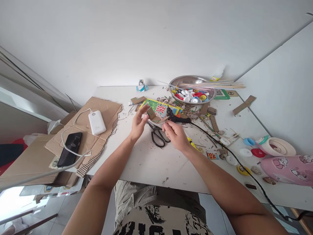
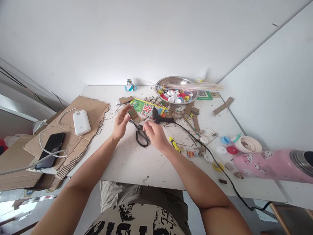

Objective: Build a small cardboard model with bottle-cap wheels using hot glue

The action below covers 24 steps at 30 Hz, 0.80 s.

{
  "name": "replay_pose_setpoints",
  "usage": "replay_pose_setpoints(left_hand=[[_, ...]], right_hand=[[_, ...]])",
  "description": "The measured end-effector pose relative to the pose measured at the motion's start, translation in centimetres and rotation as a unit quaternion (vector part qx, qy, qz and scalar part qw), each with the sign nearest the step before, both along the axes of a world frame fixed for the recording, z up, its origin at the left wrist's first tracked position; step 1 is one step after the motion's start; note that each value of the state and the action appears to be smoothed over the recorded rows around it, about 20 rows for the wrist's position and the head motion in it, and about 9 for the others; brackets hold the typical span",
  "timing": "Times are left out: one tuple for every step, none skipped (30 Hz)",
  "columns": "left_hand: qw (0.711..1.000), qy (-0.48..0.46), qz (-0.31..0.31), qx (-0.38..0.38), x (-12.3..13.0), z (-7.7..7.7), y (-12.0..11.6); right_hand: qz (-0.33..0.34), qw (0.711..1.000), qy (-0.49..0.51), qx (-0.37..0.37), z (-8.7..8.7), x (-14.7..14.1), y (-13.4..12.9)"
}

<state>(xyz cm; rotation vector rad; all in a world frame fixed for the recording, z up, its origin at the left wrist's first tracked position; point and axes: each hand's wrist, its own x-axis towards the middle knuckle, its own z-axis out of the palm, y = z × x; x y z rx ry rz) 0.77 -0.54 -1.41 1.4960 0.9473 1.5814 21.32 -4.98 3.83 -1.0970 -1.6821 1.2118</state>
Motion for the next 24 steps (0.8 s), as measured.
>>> replay_pose_setpoints(left_hand=[[0.999, -0.012, -0.048, -0.021, 0.2, 0.2, 0.1], [0.995, -0.024, -0.088, -0.036, 0.4, 0.3, 0.1], [0.992, -0.035, -0.115, -0.044, 0.6, 0.5, 0.1], [0.989, -0.043, -0.130, -0.048, 0.8, 0.6, 0.0], [0.989, -0.048, -0.134, -0.048, 0.9, 0.7, -0.1], [0.989, -0.050, -0.132, -0.047, 0.9, 0.7, -0.2], [0.989, -0.050, -0.129, -0.048, 0.8, 0.8, -0.3], [0.989, -0.049, -0.128, -0.051, 0.6, 0.9, -0.3], [0.988, -0.048, -0.132, -0.056, 0.4, 1.0, -0.3], [0.987, -0.048, -0.142, -0.063, 0.1, 1.1, -0.2], [0.984, -0.048, -0.155, -0.069, -0.2, 1.2, -0.1], [0.982, -0.049, -0.169, -0.074, -0.4, 1.3, -0.1], [0.979, -0.050, -0.183, -0.078, -0.6, 1.4, 0.0], [0.976, -0.052, -0.194, -0.082, -0.7, 1.4, 0.0], [0.974, -0.056, -0.202, -0.086, -0.8, 1.5, 0.1], [0.972, -0.063, -0.206, -0.093, -0.8, 1.5, 0.0], [0.970, -0.074, -0.208, -0.101, -0.9, 1.5, 0.0], [0.967, -0.088, -0.209, -0.113, -0.9, 1.5, -0.1], [0.964, -0.102, -0.212, -0.127, -0.8, 1.6, -0.1], [0.960, -0.114, -0.215, -0.141, -0.8, 1.6, -0.2], [0.955, -0.124, -0.219, -0.155, -0.8, 1.7, -0.3], [0.951, -0.131, -0.225, -0.165, -0.9, 1.8, -0.3], [0.948, -0.135, -0.230, -0.172, -0.9, 1.9, -0.3], [0.946, -0.136, -0.236, -0.176, -0.9, 2.0, -0.3]], right_hand=[[0.005, 1.000, -0.011, 0.008, 0.1, 0.0, -0.1], [0.010, 1.000, -0.023, 0.017, 0.3, 0.0, -0.2], [0.015, 0.999, -0.034, 0.026, 0.4, -0.1, -0.3], [0.017, 0.998, -0.044, 0.033, 0.6, -0.1, -0.4], [0.017, 0.998, -0.053, 0.039, 0.8, -0.1, -0.4], [0.016, 0.997, -0.061, 0.043, 0.9, -0.2, -0.5], [0.014, 0.997, -0.068, 0.046, 1.0, -0.2, -0.6], [0.010, 0.996, -0.075, 0.048, 1.2, -0.2, -0.6], [0.008, 0.995, -0.084, 0.049, 1.3, -0.3, -0.6], [0.006, 0.994, -0.093, 0.050, 1.4, -0.3, -0.7], [0.006, 0.993, -0.104, 0.051, 1.4, -0.2, -0.7], [0.007, 0.992, -0.117, 0.053, 1.5, -0.2, -0.6], [0.008, 0.990, -0.131, 0.055, 1.5, -0.2, -0.6], [0.009, 0.988, -0.145, 0.056, 1.5, -0.1, -0.6], [0.009, 0.986, -0.159, 0.058, 1.5, 0.0, -0.5], [0.011, 0.983, -0.171, 0.059, 1.4, 0.0, -0.5], [0.015, 0.982, -0.181, 0.058, 1.4, 0.2, -0.4], [0.020, 0.980, -0.189, 0.056, 1.3, 0.3, -0.4], [0.027, 0.979, -0.193, 0.055, 1.3, 0.4, -0.3], [0.036, 0.979, -0.195, 0.054, 1.3, 0.6, -0.3], [0.046, 0.978, -0.195, 0.054, 1.3, 0.7, -0.2], [0.057, 0.978, -0.194, 0.055, 1.4, 0.9, -0.1], [0.066, 0.977, -0.194, 0.058, 1.5, 1.0, -0.1], [0.074, 0.976, -0.196, 0.061, 1.7, 1.2, 0.0]])
